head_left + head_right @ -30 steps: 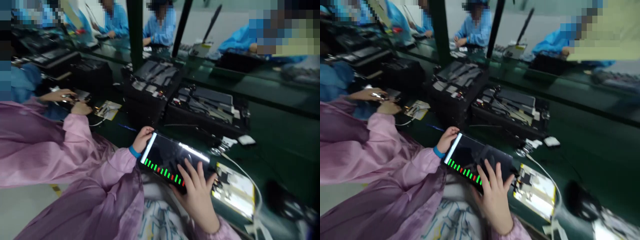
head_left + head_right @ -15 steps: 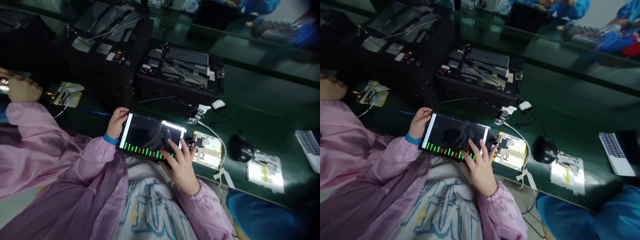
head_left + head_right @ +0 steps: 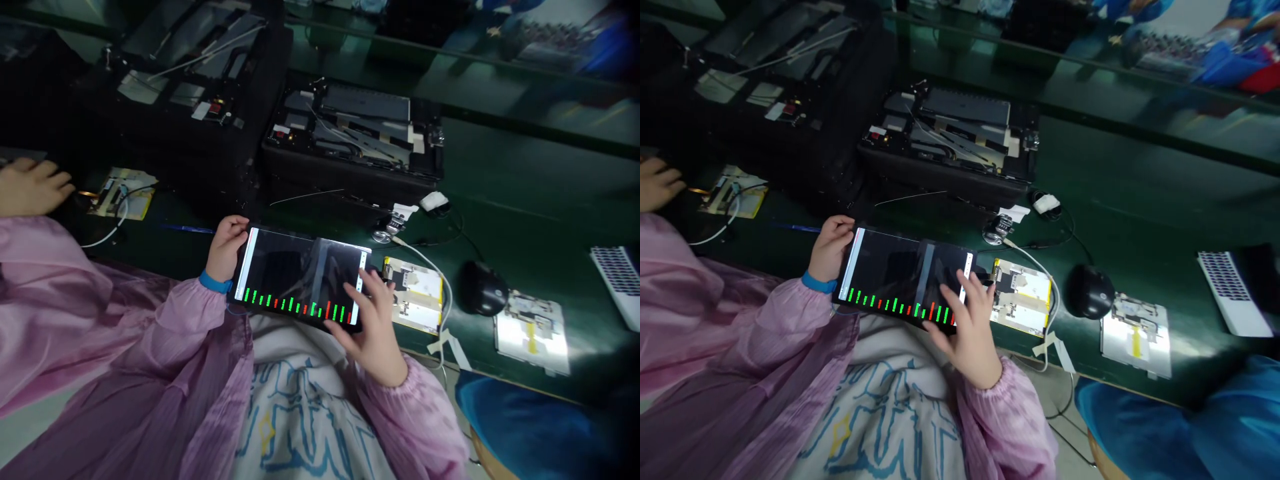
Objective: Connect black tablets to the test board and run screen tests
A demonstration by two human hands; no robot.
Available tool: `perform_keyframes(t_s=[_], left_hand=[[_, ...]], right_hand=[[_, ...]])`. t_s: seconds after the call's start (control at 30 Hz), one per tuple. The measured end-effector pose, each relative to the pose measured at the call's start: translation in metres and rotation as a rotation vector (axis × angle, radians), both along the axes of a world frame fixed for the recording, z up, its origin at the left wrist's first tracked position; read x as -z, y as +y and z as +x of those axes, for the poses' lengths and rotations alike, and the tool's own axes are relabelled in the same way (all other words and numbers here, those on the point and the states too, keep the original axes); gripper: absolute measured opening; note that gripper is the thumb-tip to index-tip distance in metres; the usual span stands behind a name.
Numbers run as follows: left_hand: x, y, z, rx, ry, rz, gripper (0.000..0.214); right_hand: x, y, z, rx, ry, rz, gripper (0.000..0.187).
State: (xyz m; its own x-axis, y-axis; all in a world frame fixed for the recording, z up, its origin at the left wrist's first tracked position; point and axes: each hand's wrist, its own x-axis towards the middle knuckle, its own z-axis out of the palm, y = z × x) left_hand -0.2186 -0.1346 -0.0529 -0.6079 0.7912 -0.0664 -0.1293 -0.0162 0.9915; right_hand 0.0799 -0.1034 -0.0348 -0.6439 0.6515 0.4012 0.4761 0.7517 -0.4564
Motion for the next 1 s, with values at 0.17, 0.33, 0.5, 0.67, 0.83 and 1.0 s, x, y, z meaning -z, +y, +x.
perform_keyframes(t_s=[0.17, 0.33, 0.5, 0.67, 0.83, 1.0], left_hand=[[-0.004, -0.002, 0.0, 0.001, -0.07, 0.041, 0.035], [-0.004, -0.003, -0.009, 0.014, -0.073, 0.041, 0.041], [-0.005, -0.001, -0.016, 0.032, -0.061, 0.01, 0.039], [-0.012, 0.002, -0.008, 0.058, -0.069, -0.022, 0.039], [-0.009, 0.004, 0.0, 0.07, 0.01, -0.033, 0.034], [-0.008, -0.001, 0.006, 0.058, 0.182, -0.107, 0.023]], right_hand=[[0.002, 0.006, 0.016, 0.272, 0.294, -0.009, 0.023], [0.019, -0.003, 0.034, 0.268, 0.251, -0.153, 0.02], [0.034, -0.008, 0.044, 0.208, 0.157, -0.174, 0.069], [0.041, -0.008, 0.04, 0.16, 0.082, -0.162, 0.075], [0.04, 0.001, 0.039, 0.11, 0.075, -0.153, 0.076], [0.044, -0.002, 0.05, 0.052, 0.005, -0.169, 0.068]])
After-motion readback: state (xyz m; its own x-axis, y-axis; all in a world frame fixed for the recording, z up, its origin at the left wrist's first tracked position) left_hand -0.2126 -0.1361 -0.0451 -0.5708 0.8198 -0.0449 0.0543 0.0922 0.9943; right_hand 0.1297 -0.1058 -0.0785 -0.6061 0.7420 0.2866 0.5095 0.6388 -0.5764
